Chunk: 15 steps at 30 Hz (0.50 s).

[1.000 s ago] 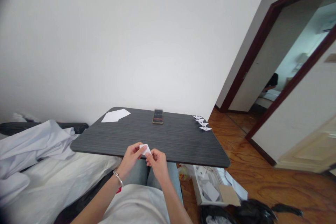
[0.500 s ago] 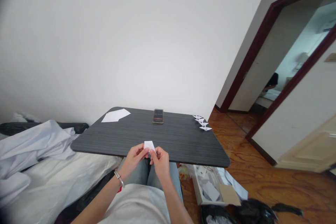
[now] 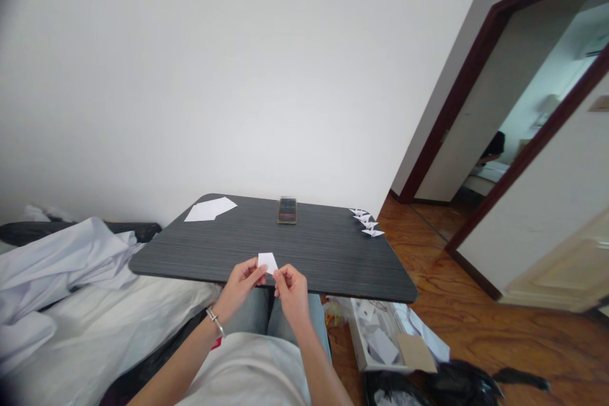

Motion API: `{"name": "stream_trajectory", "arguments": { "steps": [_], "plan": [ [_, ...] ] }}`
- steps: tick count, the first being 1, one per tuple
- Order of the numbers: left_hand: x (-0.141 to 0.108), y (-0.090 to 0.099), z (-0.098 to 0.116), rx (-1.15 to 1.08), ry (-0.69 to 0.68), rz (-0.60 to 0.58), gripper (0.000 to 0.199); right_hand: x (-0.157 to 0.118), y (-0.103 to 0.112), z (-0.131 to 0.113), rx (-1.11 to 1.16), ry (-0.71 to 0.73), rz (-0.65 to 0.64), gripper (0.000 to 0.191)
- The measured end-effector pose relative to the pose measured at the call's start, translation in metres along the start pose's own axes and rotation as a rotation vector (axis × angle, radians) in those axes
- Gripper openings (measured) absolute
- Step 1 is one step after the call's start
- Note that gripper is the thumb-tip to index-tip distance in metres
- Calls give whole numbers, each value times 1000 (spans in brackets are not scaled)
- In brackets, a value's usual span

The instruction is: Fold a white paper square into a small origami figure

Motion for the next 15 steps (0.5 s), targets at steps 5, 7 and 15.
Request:
{"name": "stream_trajectory", "arguments": {
  "steps": [5,7,15],
  "plan": [
    [1,3,1,-5,-6,78,23,1,2,1,3,-7,7,24],
    [1,6,2,15,-38,110,21,1,2,2,3,-12,9,23],
    [1,12,8,57,-169,173,16,3,3,5,294,-154,-55,26]
  ]
}}
Point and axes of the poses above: each hand's wrist, its own x-axis towards the middle knuckle, its own y-axis out of the back of the hand, z = x × y, the point moved 3 cm from there along x, towards the middle knuckle, and after that the axes turned 11 degrees about -y, right-handed, at the moved point
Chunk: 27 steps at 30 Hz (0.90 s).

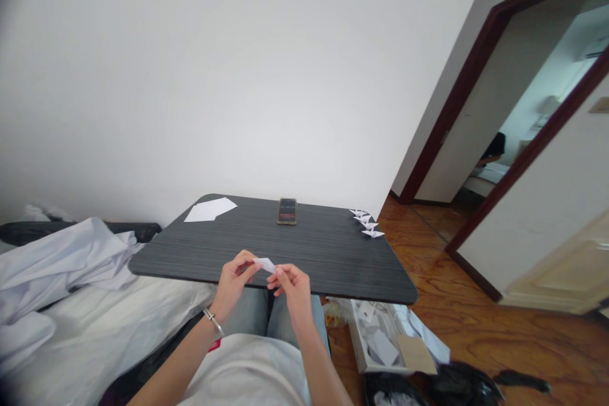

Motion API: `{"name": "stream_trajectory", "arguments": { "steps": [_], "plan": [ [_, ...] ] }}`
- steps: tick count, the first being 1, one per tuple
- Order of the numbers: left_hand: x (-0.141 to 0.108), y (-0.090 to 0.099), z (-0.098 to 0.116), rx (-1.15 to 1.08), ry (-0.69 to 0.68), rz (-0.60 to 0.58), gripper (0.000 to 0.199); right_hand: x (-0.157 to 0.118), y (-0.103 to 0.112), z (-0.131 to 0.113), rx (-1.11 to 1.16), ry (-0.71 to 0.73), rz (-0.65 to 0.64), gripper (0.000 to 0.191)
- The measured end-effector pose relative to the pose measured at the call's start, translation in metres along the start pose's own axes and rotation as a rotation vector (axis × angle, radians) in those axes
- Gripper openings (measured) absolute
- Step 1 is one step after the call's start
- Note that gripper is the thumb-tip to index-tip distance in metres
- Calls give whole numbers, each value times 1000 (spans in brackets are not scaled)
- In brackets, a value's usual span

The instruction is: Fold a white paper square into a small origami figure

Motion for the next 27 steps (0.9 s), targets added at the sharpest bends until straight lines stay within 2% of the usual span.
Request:
{"name": "stream_trajectory", "arguments": {
  "steps": [5,9,14,21,27],
  "plan": [
    [0,-3,2,-13,-58,-75,13,-2,2,-4,130,-60,-23,24],
    [0,-4,3,-11,-86,-88,12,-3,2,-6,169,-74,-26,23],
    [0,-6,3,-60,-41,-115,14,-2,2,-6,150,-61,8,18],
    [-1,-5,5,-110,38,-36,21,-4,3,-7,70,15,63,14],
    [-2,-7,7,-150,91,-33,26,-4,5,-10,70,92,116,21]
  ]
}}
Point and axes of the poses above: each hand's wrist, its own x-axis towards the middle knuckle, its own y-axis out of the back of the hand, z = x × y, the point moved 3 cm from there along x, towards the middle knuckle, and after that the axes turned 11 degrees about -y, right-handed, at the moved point
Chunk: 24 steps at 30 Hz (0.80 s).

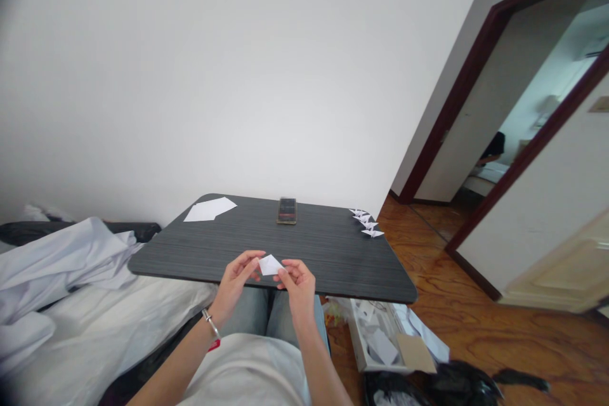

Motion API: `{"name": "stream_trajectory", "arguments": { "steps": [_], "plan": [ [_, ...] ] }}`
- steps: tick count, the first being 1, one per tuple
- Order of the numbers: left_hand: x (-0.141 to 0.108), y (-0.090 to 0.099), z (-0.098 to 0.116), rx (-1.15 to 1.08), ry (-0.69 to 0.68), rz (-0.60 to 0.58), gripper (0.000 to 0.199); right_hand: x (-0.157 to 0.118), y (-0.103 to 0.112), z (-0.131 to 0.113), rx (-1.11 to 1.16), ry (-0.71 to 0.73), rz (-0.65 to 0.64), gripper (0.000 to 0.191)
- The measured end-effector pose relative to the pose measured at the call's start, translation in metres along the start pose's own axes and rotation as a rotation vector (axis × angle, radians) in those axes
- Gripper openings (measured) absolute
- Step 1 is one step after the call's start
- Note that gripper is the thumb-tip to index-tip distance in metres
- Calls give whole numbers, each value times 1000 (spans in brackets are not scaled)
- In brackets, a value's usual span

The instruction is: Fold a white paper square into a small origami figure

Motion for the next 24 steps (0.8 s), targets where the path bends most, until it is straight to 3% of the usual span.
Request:
{"name": "stream_trajectory", "arguments": {
  "steps": [6,14,24],
  "plan": [
    [-1,-3,-6,-18,64,-47,27,-1,-2,0,-75,28,3,22],
    [0,2,-7,-3,45,-14,25,-2,-4,0,-126,37,-38,23],
    [1,1,-7,-36,44,32,29,-4,-3,1,-321,109,48,22]
  ]
}}
Point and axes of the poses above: each hand's wrist, its own x-axis towards the middle knuckle, its own y-axis out of the back of the hand, z = x × y, the point moved 3 cm from there along x, towards the middle knuckle, and after that the axes turned 11 degrees about -y, right-handed, at the moved point
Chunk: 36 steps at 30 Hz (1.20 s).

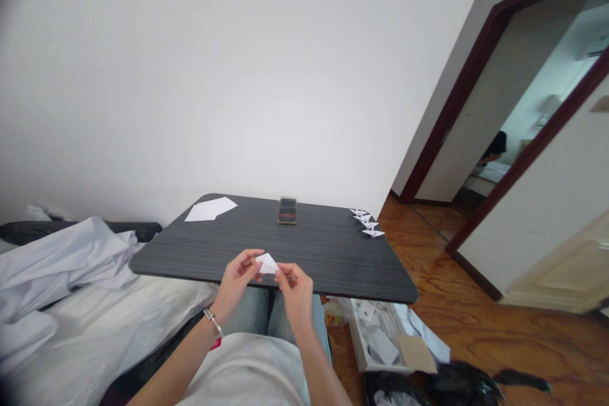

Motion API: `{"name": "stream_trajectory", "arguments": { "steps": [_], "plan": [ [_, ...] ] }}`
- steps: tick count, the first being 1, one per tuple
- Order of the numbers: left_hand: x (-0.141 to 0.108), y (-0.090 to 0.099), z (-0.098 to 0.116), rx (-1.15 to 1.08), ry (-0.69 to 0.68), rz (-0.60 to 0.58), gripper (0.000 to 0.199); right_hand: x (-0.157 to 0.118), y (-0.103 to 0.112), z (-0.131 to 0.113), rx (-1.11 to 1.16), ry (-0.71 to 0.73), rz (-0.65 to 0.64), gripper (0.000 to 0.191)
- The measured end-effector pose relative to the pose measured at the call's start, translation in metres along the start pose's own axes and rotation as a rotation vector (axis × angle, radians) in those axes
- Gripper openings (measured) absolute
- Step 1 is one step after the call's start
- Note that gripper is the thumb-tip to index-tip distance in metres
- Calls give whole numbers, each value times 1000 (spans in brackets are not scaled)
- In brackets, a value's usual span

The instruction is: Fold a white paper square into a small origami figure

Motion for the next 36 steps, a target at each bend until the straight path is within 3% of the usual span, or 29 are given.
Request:
{"name": "stream_trajectory", "arguments": {
  "steps": [7,20,27,36],
  "plan": [
    [1,5,-2,14,-16,59,19,1,-1,3,-28,-10,-25,23],
    [0,4,-4,58,55,20,29,1,2,-1,-6,-7,-13,18],
    [-1,5,-9,121,64,-19,26,0,6,-8,-181,214,86,13],
    [-4,1,-8,246,9,-81,23,0,8,-10,-301,332,66,10]
  ]
}}
Point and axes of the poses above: each hand's wrist, its own x-axis towards the middle knuckle, its own y-axis out of the back of the hand, z = x × y, the point moved 3 cm from there along x, towards the middle knuckle, and after that the axes turned 11 degrees about -y, right-handed, at the moved point
